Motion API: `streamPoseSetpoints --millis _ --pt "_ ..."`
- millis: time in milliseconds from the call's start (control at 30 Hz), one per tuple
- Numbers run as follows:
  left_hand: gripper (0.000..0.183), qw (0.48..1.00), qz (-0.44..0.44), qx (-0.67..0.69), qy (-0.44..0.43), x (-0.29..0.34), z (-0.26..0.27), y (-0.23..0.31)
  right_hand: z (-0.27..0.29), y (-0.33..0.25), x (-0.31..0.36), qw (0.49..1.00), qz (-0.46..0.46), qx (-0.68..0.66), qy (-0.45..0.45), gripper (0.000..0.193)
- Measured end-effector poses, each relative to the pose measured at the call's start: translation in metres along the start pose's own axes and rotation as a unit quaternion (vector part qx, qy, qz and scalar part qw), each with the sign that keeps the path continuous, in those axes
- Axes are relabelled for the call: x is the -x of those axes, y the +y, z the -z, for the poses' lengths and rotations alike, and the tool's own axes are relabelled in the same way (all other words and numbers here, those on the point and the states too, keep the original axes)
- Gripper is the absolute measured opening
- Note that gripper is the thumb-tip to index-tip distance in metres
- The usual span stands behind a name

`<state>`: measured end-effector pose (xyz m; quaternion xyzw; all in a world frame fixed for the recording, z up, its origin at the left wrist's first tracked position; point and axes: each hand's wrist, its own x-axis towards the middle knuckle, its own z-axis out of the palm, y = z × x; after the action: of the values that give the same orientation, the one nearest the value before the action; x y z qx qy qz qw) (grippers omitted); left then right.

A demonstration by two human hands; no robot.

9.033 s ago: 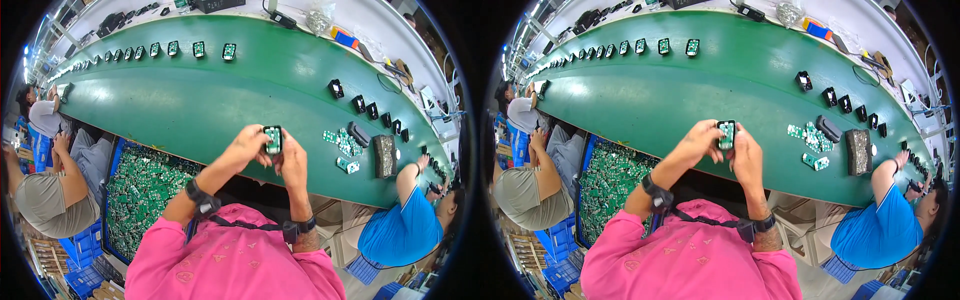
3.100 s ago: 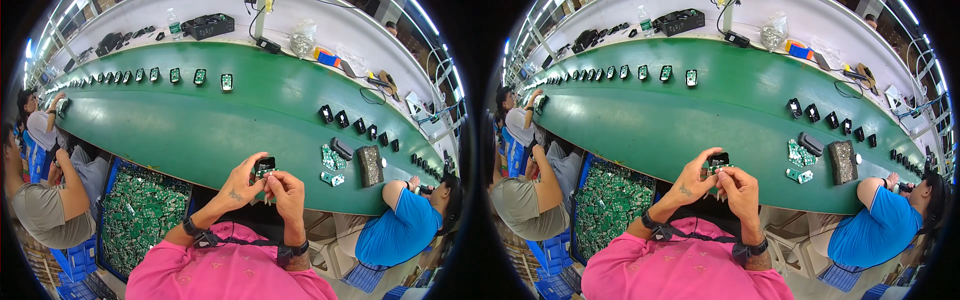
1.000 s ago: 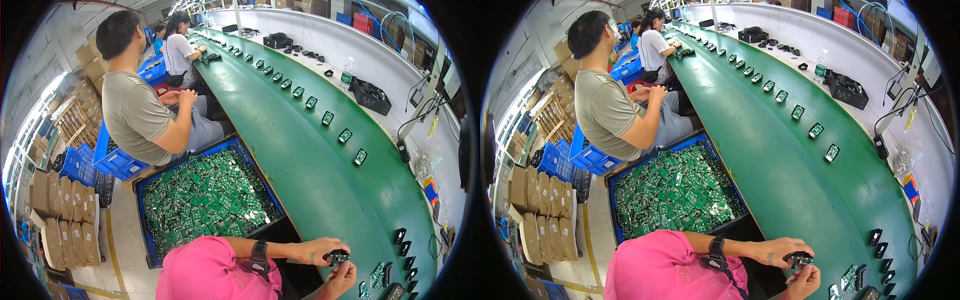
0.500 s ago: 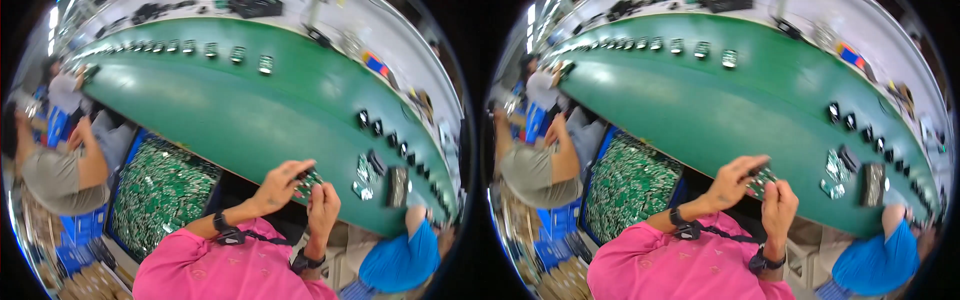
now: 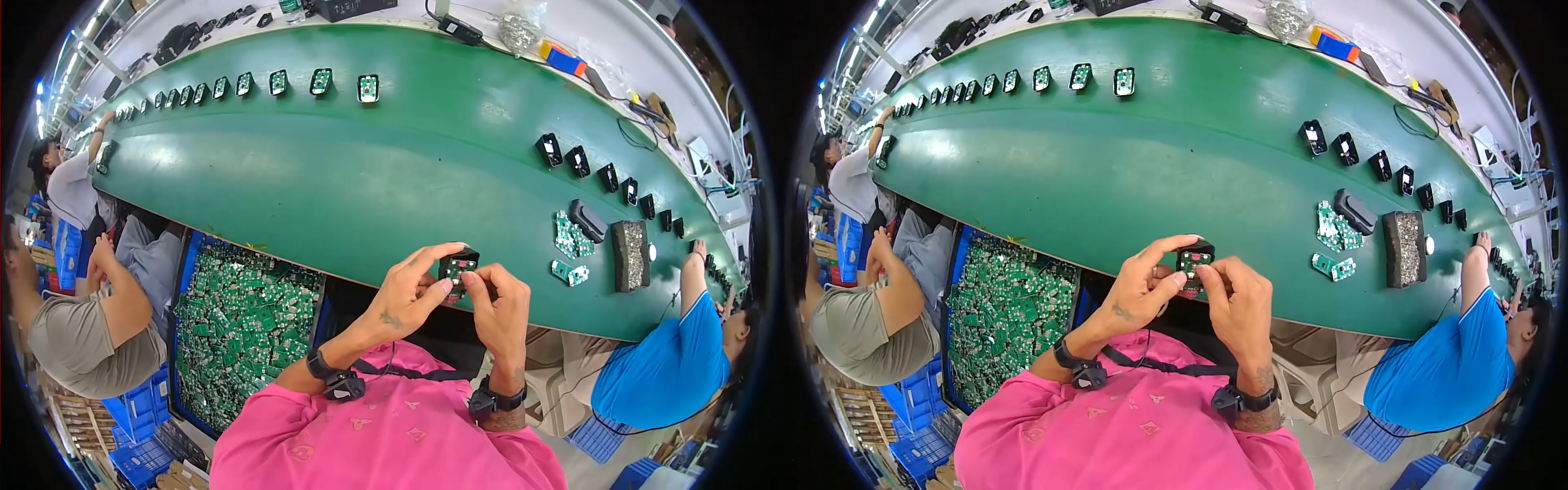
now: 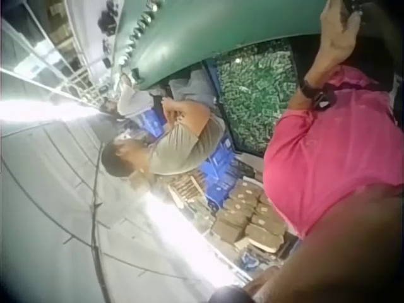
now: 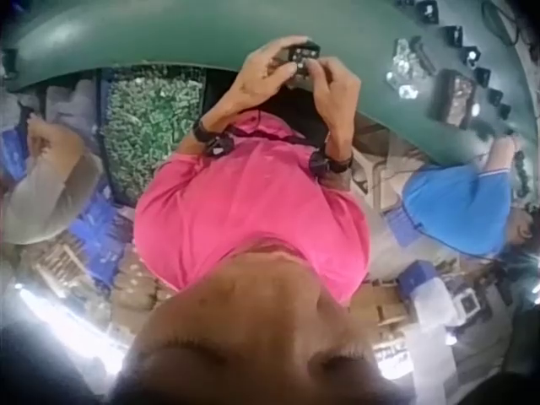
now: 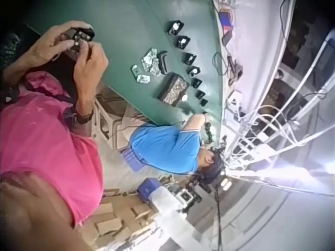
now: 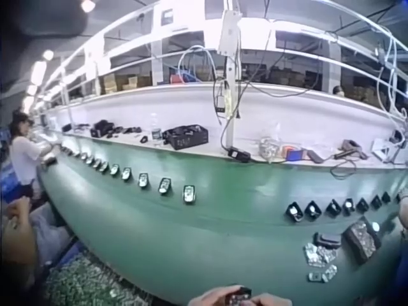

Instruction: Assembling electronic circuit boards into plastic housings on a production line.

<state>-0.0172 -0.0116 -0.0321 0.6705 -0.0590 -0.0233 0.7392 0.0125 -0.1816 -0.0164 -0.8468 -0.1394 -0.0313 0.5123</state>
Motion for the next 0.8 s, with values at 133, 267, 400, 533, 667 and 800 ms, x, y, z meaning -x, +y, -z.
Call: streamPoseSetpoints --millis 133,267,400,533,667,800 --pt "0.043 0.999 0.023 -0.011 0.041 -0.001 0.0 -0.012 -0.009 0.002 0.001 1.0 0.003 -0.01 0.014 0.021" --pt "0.04 0.998 0.022 -0.023 0.055 -0.004 -0.004 -0.01 -0.013 0.011 0.0 0.999 0.013 0.012 0.039 0.019" --pt "0.04 0.998 0.027 -0.001 0.059 -0.009 -0.007 -0.014 -0.016 0.013 0.002 0.999 0.006 0.013 0.041 0.016" --pt "0.041 0.998 0.05 0.002 0.048 -0.01 -0.009 -0.01 -0.019 0.017 0.002 0.999 0.007 -0.01 0.039 0.021" --pt "0.041 0.998 0.025 -0.035 0.039 -0.011 -0.009 -0.016 -0.018 0.019 0.003 0.998 0.037 0.019 0.042 0.023" --pt "0.04 0.998 0.05 -0.041 0.026 -0.011 -0.012 -0.011 -0.019 0.015 0.007 0.995 0.069 0.037 0.061 0.022"
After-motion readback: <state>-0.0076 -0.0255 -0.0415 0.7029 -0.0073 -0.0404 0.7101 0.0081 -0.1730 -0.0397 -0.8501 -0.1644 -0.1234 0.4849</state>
